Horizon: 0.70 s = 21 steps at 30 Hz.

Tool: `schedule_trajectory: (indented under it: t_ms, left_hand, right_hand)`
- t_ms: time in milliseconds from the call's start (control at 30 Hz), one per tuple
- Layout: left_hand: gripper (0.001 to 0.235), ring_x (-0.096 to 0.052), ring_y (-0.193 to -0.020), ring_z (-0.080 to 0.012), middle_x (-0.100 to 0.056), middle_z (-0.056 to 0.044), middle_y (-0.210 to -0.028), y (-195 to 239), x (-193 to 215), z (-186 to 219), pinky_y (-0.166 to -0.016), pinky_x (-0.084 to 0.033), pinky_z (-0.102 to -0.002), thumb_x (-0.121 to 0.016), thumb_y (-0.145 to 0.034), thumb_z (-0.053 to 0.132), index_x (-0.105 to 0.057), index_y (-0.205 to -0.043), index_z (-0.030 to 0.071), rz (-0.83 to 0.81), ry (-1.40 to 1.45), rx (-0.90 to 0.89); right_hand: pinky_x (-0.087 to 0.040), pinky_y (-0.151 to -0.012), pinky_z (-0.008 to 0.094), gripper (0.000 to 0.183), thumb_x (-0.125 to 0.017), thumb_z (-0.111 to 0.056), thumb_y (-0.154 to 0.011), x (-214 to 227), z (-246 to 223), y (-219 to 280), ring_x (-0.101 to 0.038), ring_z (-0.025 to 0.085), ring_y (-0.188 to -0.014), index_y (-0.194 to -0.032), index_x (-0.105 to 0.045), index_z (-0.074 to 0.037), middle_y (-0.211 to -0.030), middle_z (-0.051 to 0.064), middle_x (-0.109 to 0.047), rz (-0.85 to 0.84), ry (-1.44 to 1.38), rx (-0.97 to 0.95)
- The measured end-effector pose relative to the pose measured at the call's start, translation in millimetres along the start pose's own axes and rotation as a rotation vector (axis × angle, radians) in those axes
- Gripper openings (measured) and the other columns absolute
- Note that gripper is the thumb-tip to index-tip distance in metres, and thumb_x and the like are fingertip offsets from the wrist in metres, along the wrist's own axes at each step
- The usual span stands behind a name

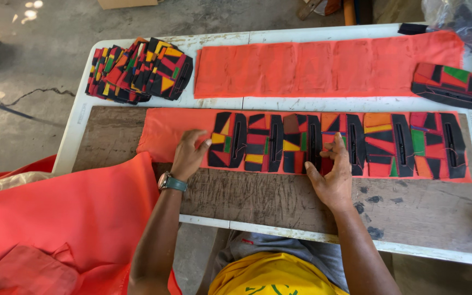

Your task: The person assembles small patterned fabric pouches by applying adhesive from a small jar to the edges and pressing them onto a long orange fabric strip. The person repeatedly picks up pouches, applies adhesive, and secures them in a row along the strip.

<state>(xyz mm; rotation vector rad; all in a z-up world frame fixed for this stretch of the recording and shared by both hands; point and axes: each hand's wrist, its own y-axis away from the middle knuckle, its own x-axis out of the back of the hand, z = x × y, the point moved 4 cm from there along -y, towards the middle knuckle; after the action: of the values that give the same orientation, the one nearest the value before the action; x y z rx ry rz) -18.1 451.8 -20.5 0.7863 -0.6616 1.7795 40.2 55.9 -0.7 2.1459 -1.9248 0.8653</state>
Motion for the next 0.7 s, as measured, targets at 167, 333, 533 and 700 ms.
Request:
schedule_trajectory:
  t_ms: [167, 333, 533, 700]
  left_hand:
    - [0.042, -0.06, -0.126, -0.032, -0.053, -0.013, -0.145, 18.5, 1.6, -13.5, -0.098, -0.054, -0.043, -0.074, -0.091, 0.034, -0.071, -0.124, 0.008, -0.021, 0.085, -0.077]
    - [0.054, -0.056, -0.132, -0.0326, -0.054, -0.013, -0.143, 16.9, 8.5, 12.9, -0.107, -0.05, -0.045, -0.08, -0.084, 0.029, -0.066, -0.132, 0.007, -0.028, 0.041, -0.086]
    - [0.056, -0.07, -0.1, -0.0237, -0.068, -0.013, -0.116, -8.7, 28.8, 58.7, -0.082, -0.06, -0.036, -0.078, -0.087, 0.033, -0.06, -0.133, 0.005, -0.021, 0.276, -0.057]
    - [0.05, -0.059, -0.049, -0.0042, -0.072, -0.007, -0.069, -40.5, -14.4, 103.3, -0.042, -0.04, -0.02, -0.052, -0.109, 0.053, -0.066, -0.107, 0.005, 0.181, 1.161, -0.301]
  right_hand:
    - [-0.05, -0.097, 0.045, 0.102, -0.085, -0.011, -0.08, -3.0, -1.9, 3.3, -0.064, 0.027, -0.111, -0.161, -0.026, 0.002, -0.128, 0.017, -0.064, 0.004, 0.1, 0.08]
    - [-0.051, -0.097, 0.043, 0.1, -0.085, -0.012, -0.078, -2.7, -3.1, 0.6, -0.064, 0.027, -0.11, -0.16, -0.03, 0.001, -0.126, 0.017, -0.064, -0.001, 0.091, 0.075]
    - [-0.046, -0.102, 0.047, 0.099, -0.086, -0.014, -0.074, -1.3, -7.5, -2.8, -0.064, 0.029, -0.112, -0.157, -0.034, 0.0, -0.124, 0.014, -0.066, -0.014, 0.211, 0.111]
    - [-0.045, -0.101, 0.048, 0.097, -0.086, -0.016, -0.075, -5.6, -3.7, 3.2, -0.064, 0.029, -0.113, -0.156, -0.036, -0.001, -0.124, 0.012, -0.066, -0.03, 0.265, 0.13]
